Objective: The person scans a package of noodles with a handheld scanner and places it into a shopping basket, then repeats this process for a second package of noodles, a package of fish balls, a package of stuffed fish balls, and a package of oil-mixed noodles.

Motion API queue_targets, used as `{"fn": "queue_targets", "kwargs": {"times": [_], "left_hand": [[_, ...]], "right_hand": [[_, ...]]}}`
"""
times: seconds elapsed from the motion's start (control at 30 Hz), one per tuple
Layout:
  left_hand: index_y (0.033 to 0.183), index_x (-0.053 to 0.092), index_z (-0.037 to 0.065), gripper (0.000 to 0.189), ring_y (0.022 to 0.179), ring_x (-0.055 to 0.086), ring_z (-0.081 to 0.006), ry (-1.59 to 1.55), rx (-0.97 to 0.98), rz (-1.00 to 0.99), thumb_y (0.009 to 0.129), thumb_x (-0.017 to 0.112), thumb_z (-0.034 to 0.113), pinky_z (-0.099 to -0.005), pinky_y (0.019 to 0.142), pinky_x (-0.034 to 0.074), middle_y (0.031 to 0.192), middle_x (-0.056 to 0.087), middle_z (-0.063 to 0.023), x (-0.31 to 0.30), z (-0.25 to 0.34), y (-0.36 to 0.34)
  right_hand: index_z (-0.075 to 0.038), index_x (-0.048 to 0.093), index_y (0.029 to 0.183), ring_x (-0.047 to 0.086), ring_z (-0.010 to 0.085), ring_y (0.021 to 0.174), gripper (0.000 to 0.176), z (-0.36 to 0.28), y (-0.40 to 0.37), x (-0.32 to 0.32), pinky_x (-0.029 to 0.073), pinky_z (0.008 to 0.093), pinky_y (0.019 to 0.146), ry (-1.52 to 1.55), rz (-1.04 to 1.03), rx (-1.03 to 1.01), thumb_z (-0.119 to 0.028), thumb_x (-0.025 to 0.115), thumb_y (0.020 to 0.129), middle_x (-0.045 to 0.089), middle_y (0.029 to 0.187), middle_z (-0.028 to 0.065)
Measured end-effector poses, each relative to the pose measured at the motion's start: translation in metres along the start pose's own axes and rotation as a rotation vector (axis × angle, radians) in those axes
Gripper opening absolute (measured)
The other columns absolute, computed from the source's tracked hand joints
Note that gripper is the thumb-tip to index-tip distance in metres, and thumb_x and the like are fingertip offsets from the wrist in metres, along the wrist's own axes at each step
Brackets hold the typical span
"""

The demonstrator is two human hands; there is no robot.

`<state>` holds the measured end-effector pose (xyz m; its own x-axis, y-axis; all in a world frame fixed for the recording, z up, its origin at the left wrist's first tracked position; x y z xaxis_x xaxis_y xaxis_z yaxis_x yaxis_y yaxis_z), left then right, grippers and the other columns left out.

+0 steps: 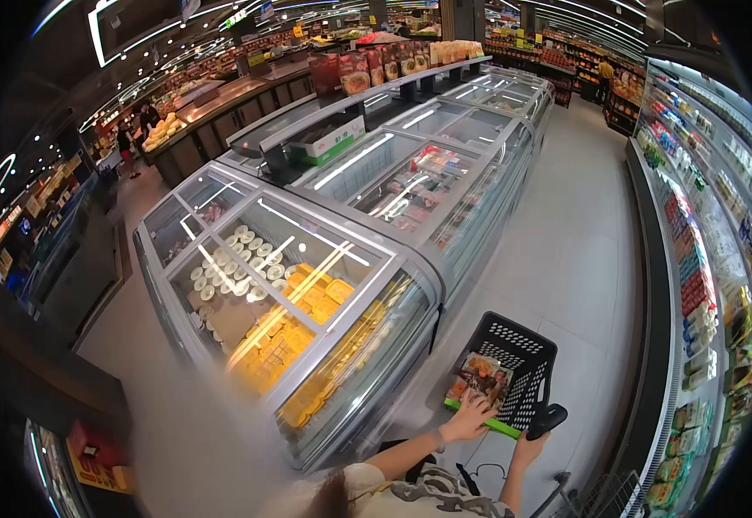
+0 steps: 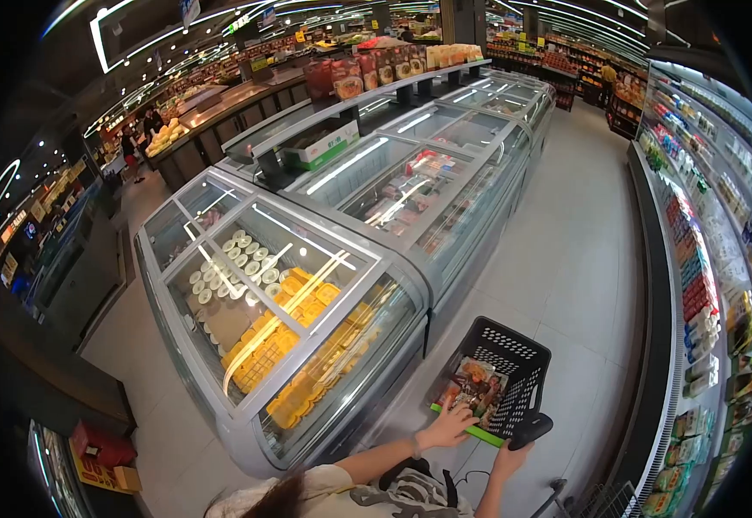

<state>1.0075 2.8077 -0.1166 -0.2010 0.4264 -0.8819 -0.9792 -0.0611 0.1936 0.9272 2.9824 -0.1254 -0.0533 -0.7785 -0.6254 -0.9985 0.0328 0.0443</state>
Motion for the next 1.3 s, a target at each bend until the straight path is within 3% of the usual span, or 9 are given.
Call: {"fn": "queue_targets", "kwargs": {"times": [0.03, 0.17, 0.73, 0.9, 1.0, 1.07, 1.1, 1.2, 1.3], "left_hand": [[0.122, 0.034, 0.016, 0.061, 0.118, 0.023, -0.0281, 0.042, -0.065, -0.041, 0.069, 0.061, 0.031, -0.0601, 0.093, 0.008, 0.118, 0.033, -0.013, -0.001, -0.005, 0.015], [0.132, 0.016, 0.022, 0.083, 0.127, 0.008, -0.0284, 0.142, -0.134, -0.053, 0.065, 0.065, 0.029, -0.0622, 0.092, 0.007, 0.133, 0.017, -0.0184, 0.002, -0.025, 0.069], [0.131, 0.021, 0.02, 0.088, 0.126, 0.008, -0.0297, 0.152, -0.248, 0.111, 0.057, 0.07, 0.027, -0.0602, 0.092, 0.008, 0.133, 0.016, -0.0193, -0.003, -0.155, 0.315], [0.13, 0.024, 0.016, 0.083, 0.122, 0.022, -0.0316, 0.345, -0.489, 0.025, 0.06, 0.067, 0.023, -0.0611, 0.094, 0.008, 0.126, 0.031, -0.0185, 0.028, -0.2, 0.36], [0.129, 0.025, 0.018, 0.085, 0.118, 0.029, -0.0291, 0.354, -0.5, 0.007, 0.057, 0.07, 0.025, -0.0612, 0.093, 0.012, 0.12, 0.036, -0.0152, 0.023, -0.219, 0.387], [0.129, 0.025, 0.018, 0.088, 0.119, 0.028, -0.0282, 0.368, -0.491, 0.015, 0.054, 0.072, 0.028, -0.0607, 0.093, 0.012, 0.122, 0.034, -0.0146, 0.044, -0.248, 0.412], [0.129, 0.025, 0.019, 0.09, 0.12, 0.025, -0.0282, 0.383, -0.522, 0.067, 0.053, 0.072, 0.03, -0.06, 0.094, 0.012, 0.126, 0.03, -0.0148, 0.048, -0.257, 0.42], [0.126, 0.032, 0.02, 0.078, 0.12, 0.026, -0.0303, 0.265, -0.565, 0.046, 0.057, 0.068, 0.02, -0.0602, 0.093, 0.015, 0.125, 0.032, -0.0153, 0.007, -0.258, 0.448], [0.127, 0.03, 0.019, 0.082, 0.122, 0.021, -0.0305, 0.185, -0.603, -0.01, 0.055, 0.07, 0.022, -0.0592, 0.093, 0.015, 0.13, 0.024, -0.0154, 0.01, -0.288, 0.481]], "right_hand": [[0.004, 0.035, 0.114, 0.054, 0.0391, 0.08, 0.054, 0.001, 0.017, 0.01, 0.042, 0.0398, 0.066, -0.017, -0.001, -0.018, -0.008, 0.056, 0.066, 0.056, 0.086, 0.0239], [0.004, 0.035, 0.113, 0.054, 0.0385, 0.081, 0.053, -0.012, 0.08, 0.032, 0.042, 0.0396, 0.067, -0.016, -0.009, -0.053, -0.008, 0.057, 0.066, 0.056, 0.087, 0.0236], [-0.002, 0.038, 0.11, 0.054, 0.0397, 0.081, 0.054, -0.091, 0.349, 0.17, 0.042, 0.0415, 0.069, 0.005, -0.15, -0.197, -0.012, 0.059, 0.062, 0.056, 0.088, 0.0228], [0.0, 0.037, 0.112, 0.055, 0.0379, 0.081, 0.054, -0.121, 0.407, 0.208, 0.043, 0.0404, 0.068, 0.019, -0.166, -0.176, -0.01, 0.058, 0.063, 0.056, 0.088, 0.0231], [0.004, 0.036, 0.113, 0.056, 0.0359, 0.079, 0.056, -0.123, 0.444, 0.236, 0.044, 0.0393, 0.068, -0.047, -0.089, -0.246, -0.01, 0.059, 0.064, 0.057, 0.086, 0.0219], [0.005, 0.035, 0.114, 0.056, 0.0356, 0.08, 0.057, -0.129, 0.467, 0.253, 0.044, 0.0389, 0.068, -0.141, -0.138, -0.18, -0.01, 0.06, 0.064, 0.056, 0.089, 0.0221], [0.004, 0.036, 0.115, 0.055, 0.0364, 0.083, 0.058, -0.134, 0.479, 0.261, 0.044, 0.0385, 0.069, -0.079, -0.181, -0.285, -0.011, 0.06, 0.064, 0.055, 0.093, 0.023], [0.004, 0.036, 0.114, 0.055, 0.0365, 0.085, 0.057, -0.161, 0.502, 0.27, 0.043, 0.038, 0.07, -0.032, -0.335, -0.314, -0.011, 0.061, 0.065, 0.053, 0.096, 0.0241], [0.007, 0.029, 0.121, 0.055, 0.035, 0.085, 0.069, -0.167, 0.535, 0.294, 0.043, 0.0371, 0.071, -0.039, -0.398, -0.304, -0.011, 0.063, 0.063, 0.053, 0.095, 0.0254]]}}
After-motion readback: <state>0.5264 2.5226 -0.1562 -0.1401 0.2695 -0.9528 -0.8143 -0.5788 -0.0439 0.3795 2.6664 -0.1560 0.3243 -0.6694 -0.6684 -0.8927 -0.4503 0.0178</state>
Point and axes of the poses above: each hand's wrist, its own y-axis towards the middle knuckle, its own x-axis out of the palm, z = x × y, the point moved 7 cm from there along y, towards the middle knuckle
